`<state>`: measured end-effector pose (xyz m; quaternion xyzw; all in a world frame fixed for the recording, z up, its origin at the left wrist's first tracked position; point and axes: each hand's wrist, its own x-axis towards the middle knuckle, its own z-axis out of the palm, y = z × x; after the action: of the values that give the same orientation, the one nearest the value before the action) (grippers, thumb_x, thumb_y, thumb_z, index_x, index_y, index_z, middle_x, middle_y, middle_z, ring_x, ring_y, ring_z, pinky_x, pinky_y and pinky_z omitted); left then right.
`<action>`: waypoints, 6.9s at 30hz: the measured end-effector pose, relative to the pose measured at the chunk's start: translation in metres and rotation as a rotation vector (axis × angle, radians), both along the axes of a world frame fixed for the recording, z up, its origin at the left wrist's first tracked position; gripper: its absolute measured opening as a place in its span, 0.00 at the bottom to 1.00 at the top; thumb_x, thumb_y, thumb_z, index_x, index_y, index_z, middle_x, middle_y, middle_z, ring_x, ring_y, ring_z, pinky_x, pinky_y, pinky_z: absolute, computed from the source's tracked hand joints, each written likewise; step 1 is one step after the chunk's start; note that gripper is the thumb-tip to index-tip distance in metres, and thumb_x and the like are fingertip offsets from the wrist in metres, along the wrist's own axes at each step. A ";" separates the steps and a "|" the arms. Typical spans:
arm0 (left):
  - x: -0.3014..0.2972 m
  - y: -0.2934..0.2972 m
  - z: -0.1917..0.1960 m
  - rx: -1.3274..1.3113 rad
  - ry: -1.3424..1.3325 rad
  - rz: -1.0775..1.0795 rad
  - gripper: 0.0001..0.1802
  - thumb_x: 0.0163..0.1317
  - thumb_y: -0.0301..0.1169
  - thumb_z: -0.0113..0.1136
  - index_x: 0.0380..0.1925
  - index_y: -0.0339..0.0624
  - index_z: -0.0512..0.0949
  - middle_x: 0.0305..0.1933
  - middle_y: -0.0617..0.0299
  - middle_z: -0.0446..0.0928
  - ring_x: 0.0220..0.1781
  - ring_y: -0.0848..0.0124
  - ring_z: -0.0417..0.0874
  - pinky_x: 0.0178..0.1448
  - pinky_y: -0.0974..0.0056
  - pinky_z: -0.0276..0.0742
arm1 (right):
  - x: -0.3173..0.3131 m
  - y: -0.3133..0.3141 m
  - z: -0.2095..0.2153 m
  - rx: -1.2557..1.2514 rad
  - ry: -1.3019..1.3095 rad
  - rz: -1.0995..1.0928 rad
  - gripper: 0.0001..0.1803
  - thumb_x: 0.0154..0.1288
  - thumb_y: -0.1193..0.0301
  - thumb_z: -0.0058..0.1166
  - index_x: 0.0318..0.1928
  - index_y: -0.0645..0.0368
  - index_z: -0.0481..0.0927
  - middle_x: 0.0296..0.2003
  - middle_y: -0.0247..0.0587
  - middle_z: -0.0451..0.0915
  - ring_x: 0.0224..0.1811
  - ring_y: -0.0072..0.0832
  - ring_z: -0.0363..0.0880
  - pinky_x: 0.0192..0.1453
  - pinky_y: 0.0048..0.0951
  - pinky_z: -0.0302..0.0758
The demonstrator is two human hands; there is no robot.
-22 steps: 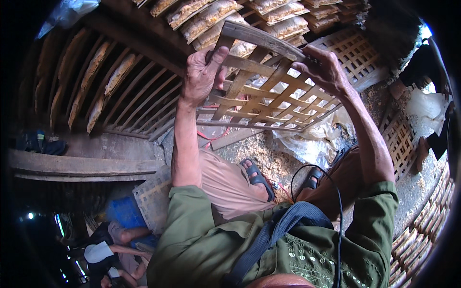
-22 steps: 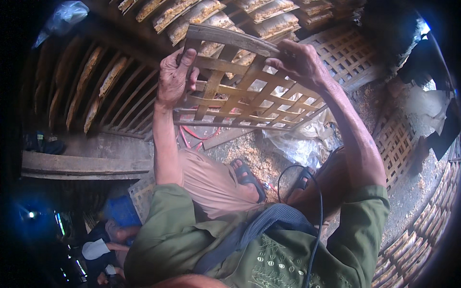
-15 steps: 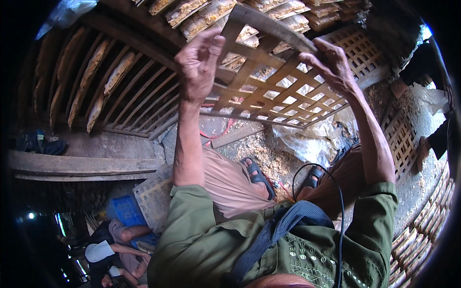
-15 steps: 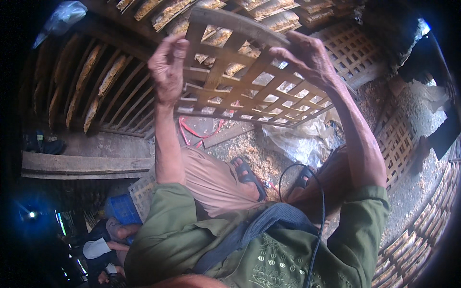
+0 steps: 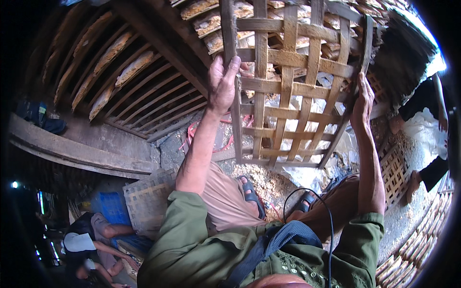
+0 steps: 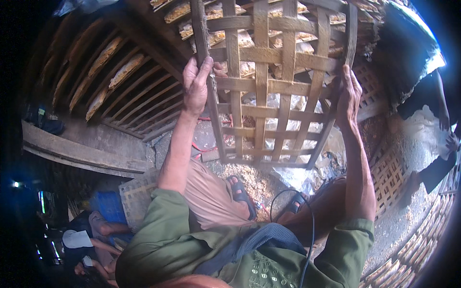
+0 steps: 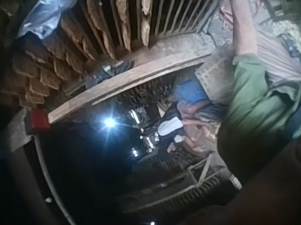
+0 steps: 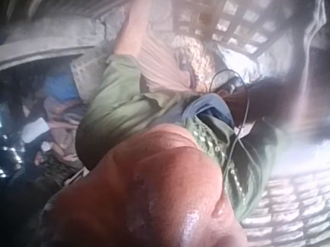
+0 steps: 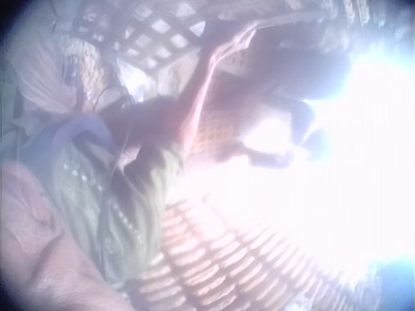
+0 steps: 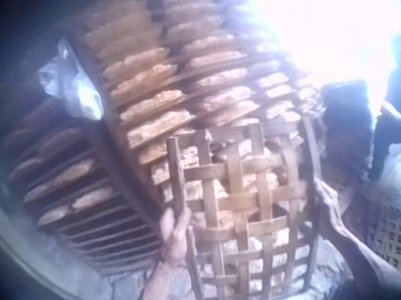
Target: The person assembles a wooden lattice tray by hand, inserting and adjusting slats into a frame. They then place the assembled tray onto a rack and handle a plastic bag containing granular material.
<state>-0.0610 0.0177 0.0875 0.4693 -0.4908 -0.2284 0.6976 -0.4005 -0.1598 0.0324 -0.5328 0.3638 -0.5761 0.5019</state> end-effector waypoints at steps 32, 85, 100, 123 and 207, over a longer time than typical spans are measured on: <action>-0.059 0.003 -0.003 0.066 -0.118 0.001 0.15 0.87 0.44 0.58 0.45 0.44 0.78 0.33 0.71 0.73 0.33 0.83 0.78 0.37 0.67 0.88 | 0.054 0.016 0.116 -1.185 0.496 -0.402 0.41 0.63 0.58 0.82 0.74 0.49 0.79 0.63 0.47 0.85 0.59 0.44 0.88 0.61 0.46 0.85; -0.090 0.010 -0.046 0.142 -0.176 -0.099 0.15 0.85 0.42 0.61 0.45 0.41 0.80 0.28 0.70 0.74 0.30 0.81 0.76 0.37 0.67 0.85 | 0.068 0.072 0.055 -0.432 0.328 0.207 0.11 0.68 0.68 0.76 0.48 0.58 0.95 0.39 0.43 0.95 0.36 0.28 0.95 0.40 0.34 0.90; -0.092 0.015 -0.042 0.123 -0.179 -0.090 0.15 0.85 0.43 0.61 0.47 0.41 0.79 0.29 0.70 0.74 0.31 0.81 0.75 0.38 0.66 0.85 | 0.077 0.085 0.042 -0.946 0.448 -0.121 0.07 0.69 0.70 0.71 0.46 0.47 0.93 0.32 0.29 0.87 0.29 0.29 0.90 0.27 0.33 0.84; -0.097 0.014 -0.045 0.119 0.004 -0.122 0.11 0.87 0.38 0.58 0.52 0.41 0.78 0.31 0.69 0.76 0.31 0.81 0.80 0.40 0.68 0.84 | 0.072 0.067 0.026 -1.254 0.583 -0.102 0.20 0.65 0.72 0.73 0.58 0.53 0.92 0.47 0.31 0.87 0.36 0.25 0.89 0.31 0.29 0.85; -0.076 0.016 -0.035 0.082 0.000 -0.076 0.11 0.85 0.37 0.60 0.44 0.41 0.77 0.33 0.69 0.75 0.32 0.81 0.79 0.40 0.66 0.89 | 0.001 0.035 0.093 -0.905 0.468 -0.135 0.16 0.84 0.59 0.61 0.42 0.58 0.90 0.29 0.37 0.89 0.25 0.25 0.89 0.29 0.29 0.83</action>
<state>-0.1374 0.0339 0.0523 0.4786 -0.4983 -0.2745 0.6687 -0.4000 -0.1243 0.1251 -0.7868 0.2141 -0.5722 0.0878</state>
